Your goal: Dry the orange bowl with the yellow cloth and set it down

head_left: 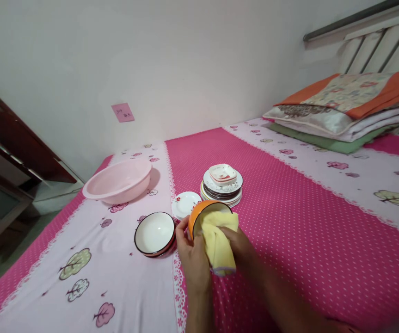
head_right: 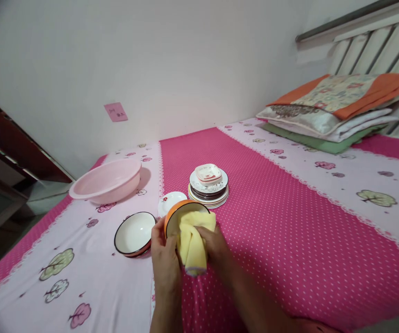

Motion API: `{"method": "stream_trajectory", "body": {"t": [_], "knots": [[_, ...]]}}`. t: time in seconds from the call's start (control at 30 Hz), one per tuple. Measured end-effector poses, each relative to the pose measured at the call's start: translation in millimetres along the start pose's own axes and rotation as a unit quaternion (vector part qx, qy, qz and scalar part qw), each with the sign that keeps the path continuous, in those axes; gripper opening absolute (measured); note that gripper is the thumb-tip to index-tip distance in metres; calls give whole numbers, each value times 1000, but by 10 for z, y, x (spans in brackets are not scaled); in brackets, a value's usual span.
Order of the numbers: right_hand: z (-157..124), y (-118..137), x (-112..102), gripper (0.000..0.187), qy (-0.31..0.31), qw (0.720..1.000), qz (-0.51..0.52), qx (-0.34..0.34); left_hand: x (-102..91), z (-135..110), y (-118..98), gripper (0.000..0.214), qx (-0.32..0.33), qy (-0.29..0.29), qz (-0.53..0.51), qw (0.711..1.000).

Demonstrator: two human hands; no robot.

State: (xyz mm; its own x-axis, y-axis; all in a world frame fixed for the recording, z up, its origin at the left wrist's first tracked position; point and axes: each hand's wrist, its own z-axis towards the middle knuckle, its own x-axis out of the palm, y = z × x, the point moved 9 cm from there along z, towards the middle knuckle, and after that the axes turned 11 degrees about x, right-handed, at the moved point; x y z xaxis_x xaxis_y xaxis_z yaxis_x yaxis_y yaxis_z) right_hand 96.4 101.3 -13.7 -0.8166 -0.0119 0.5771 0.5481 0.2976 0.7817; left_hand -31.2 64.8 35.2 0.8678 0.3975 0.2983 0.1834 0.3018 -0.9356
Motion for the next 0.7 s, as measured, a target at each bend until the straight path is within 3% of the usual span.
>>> {"method": "stream_trajectory", "body": {"t": [0.07,0.17,0.3,0.4,0.5,0.63,0.7], "knots": [[21,160,-153,32,-19,999,-24,-20,1,59,-87,44,52,66,109,990],[27,385,-293,33,-35,996,-61,-49,-36,97,-100,51,67,120,213,967],[-22,536,-204,50,-20,987,-127,-95,-2,81,-121,59,95,138,232,958],[-70,450,-129,51,-39,987,-109,-109,-20,71,-83,52,86,90,203,971],[-92,257,-26,50,-31,994,-74,-80,-114,68,-36,39,54,26,189,980],[-142,134,230,55,107,988,-111,-7,-308,81,-122,35,37,-52,178,982],[-166,148,222,54,149,981,-116,35,-415,99,-180,36,30,-91,172,980]]}}
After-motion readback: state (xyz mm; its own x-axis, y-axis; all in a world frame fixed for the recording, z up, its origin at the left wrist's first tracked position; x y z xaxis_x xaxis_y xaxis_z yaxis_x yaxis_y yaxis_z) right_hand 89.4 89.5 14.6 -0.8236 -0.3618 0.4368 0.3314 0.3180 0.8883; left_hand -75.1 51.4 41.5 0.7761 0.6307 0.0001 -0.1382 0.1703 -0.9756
